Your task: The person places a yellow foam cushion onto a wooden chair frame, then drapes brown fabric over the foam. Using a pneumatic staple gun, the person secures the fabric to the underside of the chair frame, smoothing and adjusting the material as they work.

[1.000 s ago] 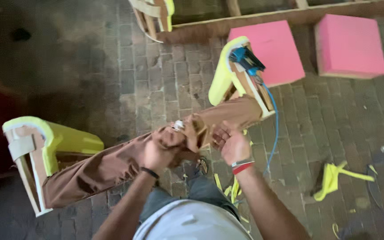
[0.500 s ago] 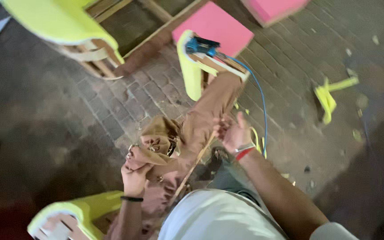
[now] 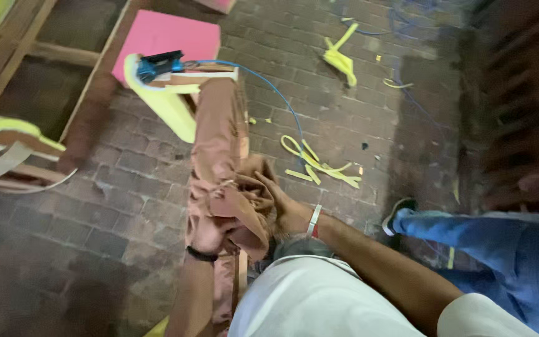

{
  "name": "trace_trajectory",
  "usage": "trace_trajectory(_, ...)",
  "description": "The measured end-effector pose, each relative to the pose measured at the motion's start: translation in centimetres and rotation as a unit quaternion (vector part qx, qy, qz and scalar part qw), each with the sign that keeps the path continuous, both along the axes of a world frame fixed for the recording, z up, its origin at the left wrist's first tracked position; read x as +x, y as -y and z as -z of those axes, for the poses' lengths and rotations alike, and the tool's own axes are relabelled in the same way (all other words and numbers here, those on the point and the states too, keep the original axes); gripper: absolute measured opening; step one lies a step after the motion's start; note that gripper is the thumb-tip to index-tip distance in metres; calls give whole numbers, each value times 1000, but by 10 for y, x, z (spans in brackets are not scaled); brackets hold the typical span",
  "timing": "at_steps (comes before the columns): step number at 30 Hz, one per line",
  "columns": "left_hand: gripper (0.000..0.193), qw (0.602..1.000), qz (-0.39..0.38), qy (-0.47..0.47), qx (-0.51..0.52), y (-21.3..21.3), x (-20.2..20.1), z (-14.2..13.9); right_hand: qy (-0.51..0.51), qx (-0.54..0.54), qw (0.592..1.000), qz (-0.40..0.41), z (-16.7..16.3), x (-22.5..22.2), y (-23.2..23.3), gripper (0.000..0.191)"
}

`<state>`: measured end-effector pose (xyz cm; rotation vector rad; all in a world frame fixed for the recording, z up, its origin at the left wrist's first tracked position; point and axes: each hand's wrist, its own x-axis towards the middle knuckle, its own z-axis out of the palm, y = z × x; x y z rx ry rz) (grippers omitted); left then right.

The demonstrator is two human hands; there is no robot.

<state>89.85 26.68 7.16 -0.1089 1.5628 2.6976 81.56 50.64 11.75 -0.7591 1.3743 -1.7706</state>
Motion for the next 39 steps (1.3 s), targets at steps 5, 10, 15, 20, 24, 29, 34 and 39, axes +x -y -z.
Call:
trace_trajectory(5,62,998,54,33,22,-77,-11,-19,-7,172,972,160,14,25,-43,72)
trace_trajectory(10,59,991,20,31,-128,-141,6,-32,92,84,940,317,16,52,-103,53)
trace_trajectory(15,52,972,214,44,-84,-193,39,-43,261,-64,923,274,10,80,-188,41)
trace_trajectory(20,47,909,266,176,-268,-256,84,-43,36,7,970,241,30,124,-251,45)
trace_trajectory(24,43,974,17,159,-164,-278,142,-43,134,-21,969,205,51,150,-237,72)
trace_trajectory(29,40,968,-174,179,-6,-257,233,-52,237,-20,970,56,44,208,-211,89)
trace_trajectory(34,38,952,-243,179,46,-256,298,-28,403,1,902,-156,45,261,-197,93)
trace_trajectory(39,34,961,-230,78,132,-254,324,-3,313,64,947,24,22,313,-173,66)
